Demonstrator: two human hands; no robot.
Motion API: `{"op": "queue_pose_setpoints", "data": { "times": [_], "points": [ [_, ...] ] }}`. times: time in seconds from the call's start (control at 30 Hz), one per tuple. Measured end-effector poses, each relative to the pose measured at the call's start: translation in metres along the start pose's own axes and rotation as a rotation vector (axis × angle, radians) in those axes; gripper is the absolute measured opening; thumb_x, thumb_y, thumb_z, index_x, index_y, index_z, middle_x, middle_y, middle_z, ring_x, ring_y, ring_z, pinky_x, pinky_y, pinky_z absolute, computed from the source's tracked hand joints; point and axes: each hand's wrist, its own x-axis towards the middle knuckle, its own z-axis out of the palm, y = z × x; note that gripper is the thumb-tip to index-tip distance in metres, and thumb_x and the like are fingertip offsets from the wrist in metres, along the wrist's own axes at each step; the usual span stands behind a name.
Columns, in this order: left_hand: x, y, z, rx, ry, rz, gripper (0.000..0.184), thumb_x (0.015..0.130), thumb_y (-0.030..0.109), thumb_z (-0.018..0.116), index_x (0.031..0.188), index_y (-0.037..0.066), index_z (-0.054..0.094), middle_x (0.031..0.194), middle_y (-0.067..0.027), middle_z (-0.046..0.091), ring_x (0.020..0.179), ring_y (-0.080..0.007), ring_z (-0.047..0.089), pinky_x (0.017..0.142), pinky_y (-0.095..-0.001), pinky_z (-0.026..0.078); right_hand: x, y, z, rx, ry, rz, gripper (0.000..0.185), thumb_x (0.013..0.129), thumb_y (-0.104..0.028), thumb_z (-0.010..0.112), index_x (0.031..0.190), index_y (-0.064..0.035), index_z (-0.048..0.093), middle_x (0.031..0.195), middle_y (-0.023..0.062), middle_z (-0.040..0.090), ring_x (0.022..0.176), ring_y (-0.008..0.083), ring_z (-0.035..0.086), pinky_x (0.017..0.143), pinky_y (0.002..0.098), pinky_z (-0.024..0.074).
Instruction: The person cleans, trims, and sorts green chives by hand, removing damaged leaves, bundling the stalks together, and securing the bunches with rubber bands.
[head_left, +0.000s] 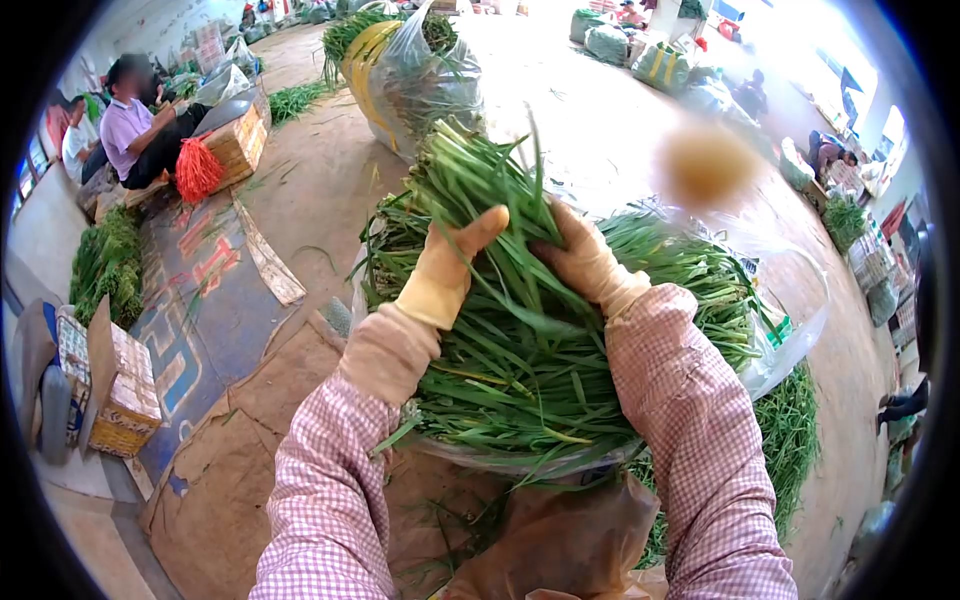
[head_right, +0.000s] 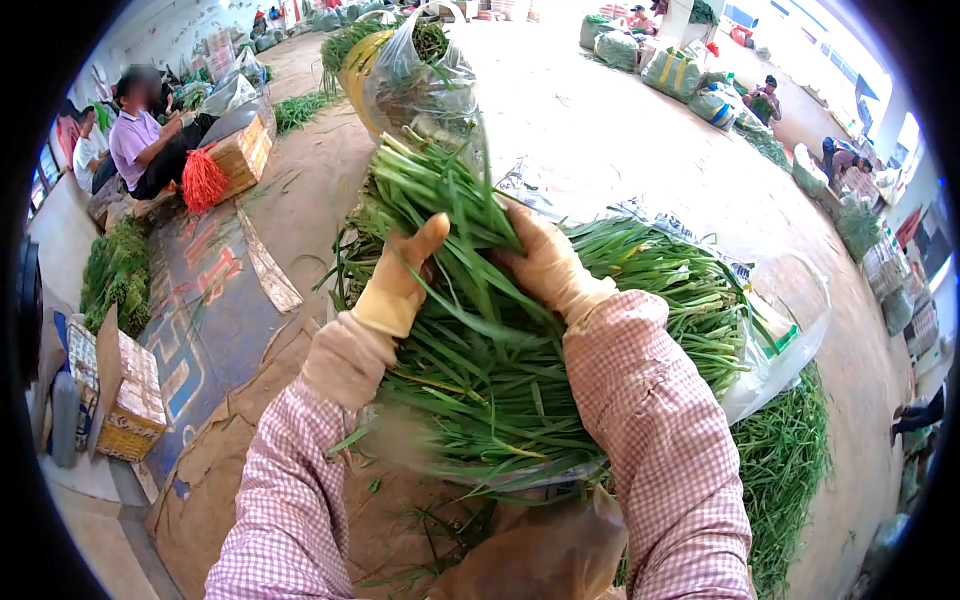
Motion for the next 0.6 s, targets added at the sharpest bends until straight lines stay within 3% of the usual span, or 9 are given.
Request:
{"op": "queue_pose_setpoints", "data": {
  "times": [0.07, 0.2, 0.3, 0.33, 0.4, 0.43, 0.5, 0.53, 0.6],
  "points": [
    [0.009, 0.0, 0.002, -0.018, -0.005, 0.031, 0.054, 0.074, 0.018, 0.083, 0.119, 0.002, 0.057, 0.108, -0.0047, 0.063, 0.098, -0.0173, 0.06, 0.089, -0.0327, 0.049, -0.005, 0.002, -0.003, -0.29, -0.022, -0.156, 0.067, 0.081, -0.009, 0.067, 0.14, -0.0025, 0.037, 0.127, 0.0205, 0.054, 0.118, 0.0356, 0.053, 0.101, 0.0423, 0.0405],
    [0.012, -0.006, 0.004, -0.021, -0.041, 0.028, 0.044, 0.073, 0.015, 0.083, 0.109, 0.002, 0.063, 0.104, -0.005, 0.066, 0.095, -0.0163, 0.061, 0.085, -0.0329, 0.052, -0.015, -0.022, -0.024, -0.652, -0.128, -0.097, 0.071, 0.083, -0.02, 0.066, 0.143, -0.0014, 0.032, 0.13, 0.0234, 0.052, 0.119, 0.0366, 0.052, 0.105, 0.0448, 0.0361],
    [0.012, -0.007, 0.0, 0.052, -0.06, 0.035, 0.045, 0.077, 0.009, 0.079, 0.118, 0.001, 0.061, 0.108, -0.0072, 0.066, 0.097, -0.0174, 0.063, 0.089, -0.0335, 0.052, 0.008, -0.074, -0.07, -0.87, -0.642, 0.262, 0.09, 0.079, -0.042, 0.067, 0.147, -0.0027, 0.024, 0.135, 0.0259, 0.047, 0.126, 0.0361, 0.046, 0.109, 0.0454, 0.0325],
    [0.01, -0.004, 0.004, 0.046, -0.058, 0.033, 0.045, 0.077, 0.009, 0.079, 0.118, 0.001, 0.061, 0.108, -0.0072, 0.066, 0.097, -0.0174, 0.063, 0.089, -0.0335, 0.052, 0.008, -0.089, -0.085, -0.692, -0.569, 0.339, 0.096, 0.075, -0.04, 0.073, 0.148, -0.0048, 0.022, 0.14, 0.0263, 0.042, 0.131, 0.0347, 0.042, 0.111, 0.0461, 0.0301],
    [0.007, -0.001, 0.009, 0.167, -0.071, 0.092, 0.04, 0.092, 0.019, 0.063, 0.126, 0.0, 0.055, 0.117, -0.0128, 0.062, 0.111, -0.0206, 0.058, 0.095, -0.0386, 0.05, 0.013, -0.081, -0.095, -0.316, -0.293, 0.106, 0.102, 0.068, -0.035, 0.08, 0.149, -0.0077, 0.023, 0.146, 0.0259, 0.034, 0.136, 0.0347, 0.034, 0.114, 0.0442, 0.0269],
    [0.011, -0.006, 0.004, 0.162, -0.072, 0.094, 0.04, 0.092, 0.019, 0.063, 0.126, 0.0, 0.055, 0.117, -0.0128, 0.062, 0.111, -0.0206, 0.058, 0.095, -0.0386, 0.05, 0.017, -0.083, -0.094, -0.321, -0.294, 0.107, 0.102, 0.068, -0.035, 0.08, 0.149, -0.0077, 0.023, 0.146, 0.0259, 0.034, 0.136, 0.0347, 0.034, 0.114, 0.0442, 0.0269],
    [0.018, -0.016, -0.008, 0.377, -0.292, 0.089, 0.045, 0.098, 0.03, 0.048, 0.133, 0.002, 0.047, 0.129, -0.0152, 0.054, 0.123, -0.0243, 0.049, 0.103, -0.0424, 0.044, 0.028, -0.094, -0.084, -0.085, -0.159, 0.046, 0.108, 0.065, -0.03, 0.085, 0.149, -0.0102, 0.021, 0.15, 0.0248, 0.026, 0.139, 0.0349, 0.027, 0.116, 0.0412, 0.0243],
    [0.018, -0.016, -0.006, 0.449, -0.367, 0.09, 0.048, 0.1, 0.034, 0.043, 0.136, 0.002, 0.044, 0.133, -0.016, 0.051, 0.126, -0.0255, 0.047, 0.105, -0.0436, 0.042, 0.035, -0.085, -0.072, -0.069, -0.168, -0.035, 0.114, 0.062, -0.027, 0.089, 0.151, -0.0192, 0.018, 0.153, 0.0169, 0.026, 0.142, 0.0289, 0.022, 0.116, 0.0403, 0.0231],
    [0.009, -0.011, 0.02, 0.022, -0.199, 0.027, 0.052, 0.102, 0.038, 0.032, 0.142, 0.006, 0.034, 0.141, -0.0149, 0.041, 0.132, -0.0283, 0.04, 0.11, -0.0445, 0.034, 0.045, -0.08, -0.044, -0.064, -0.167, -0.199, 0.117, 0.059, -0.025, 0.09, 0.152, -0.0188, 0.018, 0.154, 0.0135, 0.025, 0.142, 0.0267, 0.022, 0.115, 0.0385, 0.0233]
  ]
}}
